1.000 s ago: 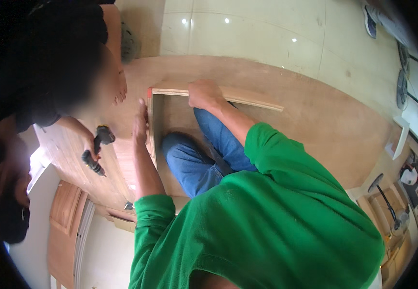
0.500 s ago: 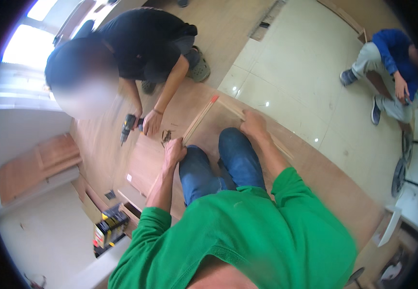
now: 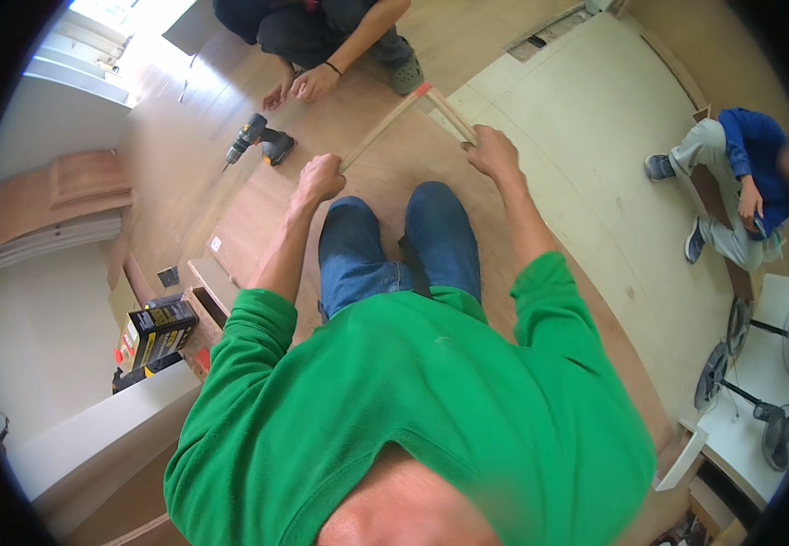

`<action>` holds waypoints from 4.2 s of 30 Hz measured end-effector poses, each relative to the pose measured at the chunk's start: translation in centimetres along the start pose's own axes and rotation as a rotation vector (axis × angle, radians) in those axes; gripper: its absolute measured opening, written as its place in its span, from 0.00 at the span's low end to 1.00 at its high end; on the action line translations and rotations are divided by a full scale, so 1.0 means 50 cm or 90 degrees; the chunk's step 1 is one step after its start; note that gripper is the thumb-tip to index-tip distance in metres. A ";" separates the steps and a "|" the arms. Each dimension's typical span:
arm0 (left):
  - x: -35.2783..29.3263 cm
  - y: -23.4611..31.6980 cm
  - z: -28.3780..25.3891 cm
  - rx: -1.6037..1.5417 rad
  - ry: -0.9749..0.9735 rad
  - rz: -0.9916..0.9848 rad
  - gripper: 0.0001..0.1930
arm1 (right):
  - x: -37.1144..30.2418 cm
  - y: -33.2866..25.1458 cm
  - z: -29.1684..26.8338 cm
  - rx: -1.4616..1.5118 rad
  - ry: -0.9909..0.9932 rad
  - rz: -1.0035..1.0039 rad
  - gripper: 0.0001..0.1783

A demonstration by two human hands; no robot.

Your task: The person assembles a wooden frame by aligning pieces and securing them with screws. A coworker uses a power drill to fasten the screws while the person holds the frame steady.

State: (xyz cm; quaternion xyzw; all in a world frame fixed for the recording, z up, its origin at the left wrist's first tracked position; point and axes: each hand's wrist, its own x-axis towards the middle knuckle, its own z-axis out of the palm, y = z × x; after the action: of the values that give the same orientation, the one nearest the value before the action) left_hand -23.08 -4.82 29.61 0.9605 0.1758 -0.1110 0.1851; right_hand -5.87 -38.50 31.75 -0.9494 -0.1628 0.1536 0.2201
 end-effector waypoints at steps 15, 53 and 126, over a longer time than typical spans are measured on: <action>0.214 -0.230 0.052 0.035 -0.142 -0.115 0.16 | 0.268 -0.079 0.228 -0.067 -0.142 -0.041 0.25; -0.215 0.345 -0.372 -0.736 0.563 0.183 0.39 | -0.190 -0.378 0.019 0.288 0.373 -0.541 0.43; -0.479 -0.515 0.365 -0.443 0.262 -0.726 0.16 | -0.028 -0.089 0.502 -0.211 -0.175 -0.629 0.07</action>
State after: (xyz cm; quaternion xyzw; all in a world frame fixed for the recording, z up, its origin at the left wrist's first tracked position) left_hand -57.40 3.28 11.58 0.6046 0.7094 0.0564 0.3578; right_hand -17.33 -26.02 12.64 -0.7527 -0.6396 0.1271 0.0903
